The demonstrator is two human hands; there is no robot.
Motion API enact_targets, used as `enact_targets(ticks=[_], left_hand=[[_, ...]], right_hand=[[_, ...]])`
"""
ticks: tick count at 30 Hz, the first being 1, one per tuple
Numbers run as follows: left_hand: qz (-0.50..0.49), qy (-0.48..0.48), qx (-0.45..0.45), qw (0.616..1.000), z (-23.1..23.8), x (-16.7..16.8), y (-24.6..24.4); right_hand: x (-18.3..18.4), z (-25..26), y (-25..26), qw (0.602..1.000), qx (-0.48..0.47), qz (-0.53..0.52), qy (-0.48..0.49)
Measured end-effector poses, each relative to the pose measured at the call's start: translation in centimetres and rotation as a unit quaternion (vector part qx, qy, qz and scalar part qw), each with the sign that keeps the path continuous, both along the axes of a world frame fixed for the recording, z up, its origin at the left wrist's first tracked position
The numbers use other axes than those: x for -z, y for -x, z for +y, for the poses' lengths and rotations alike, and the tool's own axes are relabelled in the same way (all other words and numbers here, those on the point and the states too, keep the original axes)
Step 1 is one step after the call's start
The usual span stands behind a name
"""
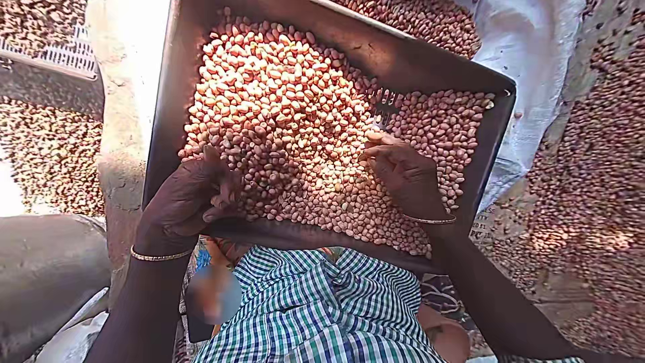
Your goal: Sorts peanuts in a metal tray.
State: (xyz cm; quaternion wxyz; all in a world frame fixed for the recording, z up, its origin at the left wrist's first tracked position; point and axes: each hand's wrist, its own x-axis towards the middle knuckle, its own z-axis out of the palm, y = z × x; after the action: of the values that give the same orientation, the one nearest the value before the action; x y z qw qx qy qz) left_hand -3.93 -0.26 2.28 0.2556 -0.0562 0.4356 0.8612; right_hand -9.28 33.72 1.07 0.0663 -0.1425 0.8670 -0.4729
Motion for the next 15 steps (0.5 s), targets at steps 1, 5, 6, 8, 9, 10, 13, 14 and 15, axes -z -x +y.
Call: enact_targets(ticks=[1, 5, 6, 8, 9, 10, 13, 14, 15], left_hand=[[0.002, 0.006, -0.003, 1.0, 0.0, -0.1, -0.1], [0.013, -0.002, 0.002, 1.0, 0.2, -0.1, 0.0], [0.016, -0.007, 0.005, 1.0, 0.2, -0.1, 0.0], [0.025, -0.023, 0.005, 0.999, 0.2, 0.0, 0.1], [0.027, -0.027, 0.003, 0.999, 0.2, 0.0, 0.0], [0.024, -0.026, 0.002, 0.999, 0.2, -0.1, -0.1], [-0.02, 0.029, 0.071, 0.997, 0.6, -0.5, -0.1], [-0.041, 0.044, 0.119, 0.991, 1.0, -0.6, 0.0], [-0.062, 0.05, 0.153, 0.985, 1.2, -0.7, 0.3]], right_hand=[[-0.3, -0.7, -0.5, 0.999, -0.025, 0.013, -0.023], [1.0, -1.8, -2.8, 0.98, -0.139, 0.082, -0.115], [1.6, -1.8, -3.0, 0.976, -0.148, 0.098, -0.128], [2.1, -1.8, -2.9, 0.986, -0.109, 0.102, -0.075], [1.7, -1.7, -2.7, 0.996, -0.067, 0.066, 0.005], [1.0, -1.9, -2.5, 0.995, -0.023, 0.009, 0.1], [-2.4, -4.9, -2.9, 0.97, 0.003, -0.028, 0.241], [-3.3, -6.3, -3.3, 0.972, -0.032, -0.005, 0.233], [-3.7, -7.3, -3.4, 0.976, -0.073, 0.015, 0.204]])
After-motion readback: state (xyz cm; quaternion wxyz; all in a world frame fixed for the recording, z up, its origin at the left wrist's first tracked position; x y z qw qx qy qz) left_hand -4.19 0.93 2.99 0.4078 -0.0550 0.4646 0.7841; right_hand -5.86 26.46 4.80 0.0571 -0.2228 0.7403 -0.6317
